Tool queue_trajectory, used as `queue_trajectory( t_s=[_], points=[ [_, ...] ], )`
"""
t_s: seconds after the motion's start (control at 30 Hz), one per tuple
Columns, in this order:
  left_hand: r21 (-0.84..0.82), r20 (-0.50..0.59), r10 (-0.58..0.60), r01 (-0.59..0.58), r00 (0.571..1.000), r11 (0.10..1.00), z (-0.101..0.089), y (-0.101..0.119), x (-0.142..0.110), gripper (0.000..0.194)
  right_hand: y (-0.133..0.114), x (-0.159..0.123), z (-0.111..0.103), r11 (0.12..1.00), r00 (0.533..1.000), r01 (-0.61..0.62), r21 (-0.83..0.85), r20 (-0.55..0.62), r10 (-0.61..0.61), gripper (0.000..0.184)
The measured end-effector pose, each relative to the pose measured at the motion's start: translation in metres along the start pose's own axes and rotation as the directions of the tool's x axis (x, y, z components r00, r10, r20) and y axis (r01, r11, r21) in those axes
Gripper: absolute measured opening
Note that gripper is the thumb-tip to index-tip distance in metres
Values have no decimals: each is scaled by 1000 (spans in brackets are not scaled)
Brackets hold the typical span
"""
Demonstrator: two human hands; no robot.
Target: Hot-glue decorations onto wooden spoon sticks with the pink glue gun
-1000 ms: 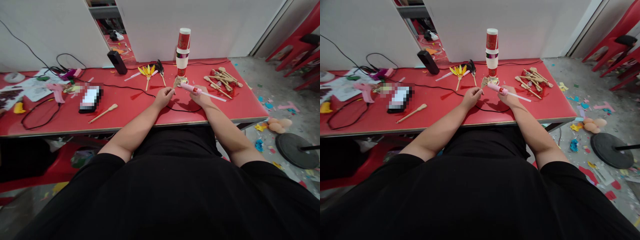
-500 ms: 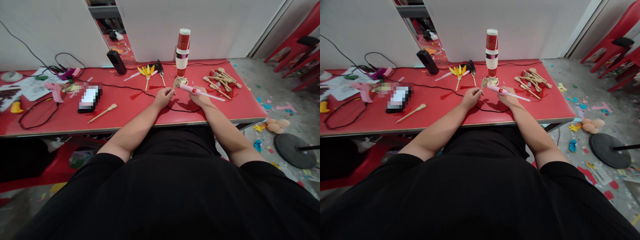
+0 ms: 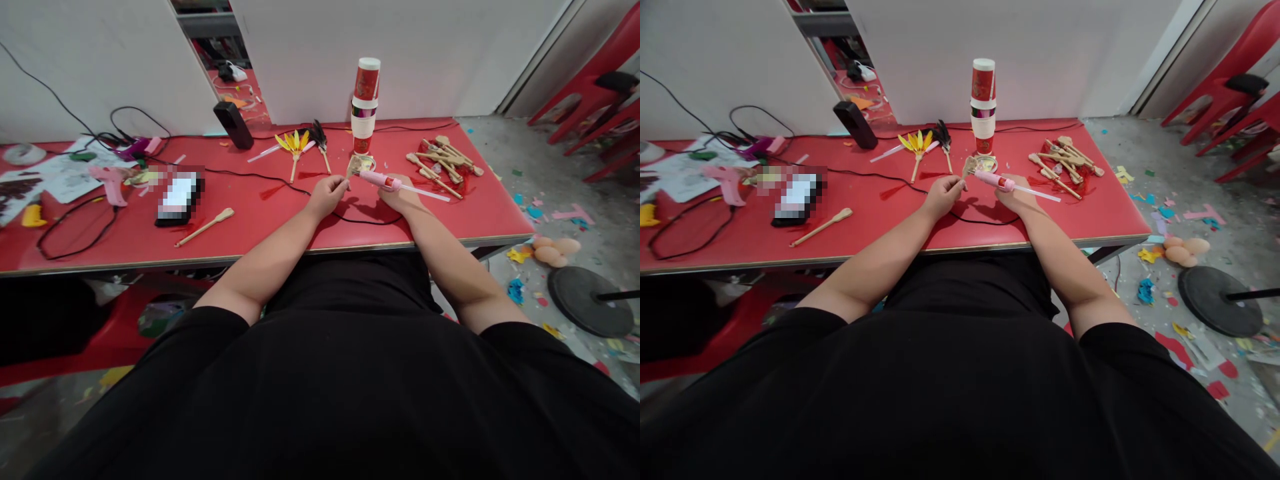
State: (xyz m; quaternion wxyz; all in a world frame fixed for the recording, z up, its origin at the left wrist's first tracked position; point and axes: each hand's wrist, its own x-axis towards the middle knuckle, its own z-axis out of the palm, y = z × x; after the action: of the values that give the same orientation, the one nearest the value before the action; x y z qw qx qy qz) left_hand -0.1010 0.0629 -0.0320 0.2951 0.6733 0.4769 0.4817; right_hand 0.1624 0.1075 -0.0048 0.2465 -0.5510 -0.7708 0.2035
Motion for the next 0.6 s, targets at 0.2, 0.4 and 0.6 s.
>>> queue_trajectory(
  t_s=[0.2, 0.4, 0.6],
  points=[
    [16, -6, 7, -7, 1000, 1000, 0, 0, 0, 36, 3, 2, 2, 1000, 1000, 6, 11, -4, -6, 21],
    [14, -3, -8, 9, 1000, 1000, 0, 0, 0, 33, 1, 1, 1, 1000, 1000, 3, 30, 12, -3, 19],
    [9, 11, 0, 0, 1000, 1000, -1, 0, 0, 35, -5, -2, -4, 1000, 999, -11, -26, 35, 12, 20]
  ],
)
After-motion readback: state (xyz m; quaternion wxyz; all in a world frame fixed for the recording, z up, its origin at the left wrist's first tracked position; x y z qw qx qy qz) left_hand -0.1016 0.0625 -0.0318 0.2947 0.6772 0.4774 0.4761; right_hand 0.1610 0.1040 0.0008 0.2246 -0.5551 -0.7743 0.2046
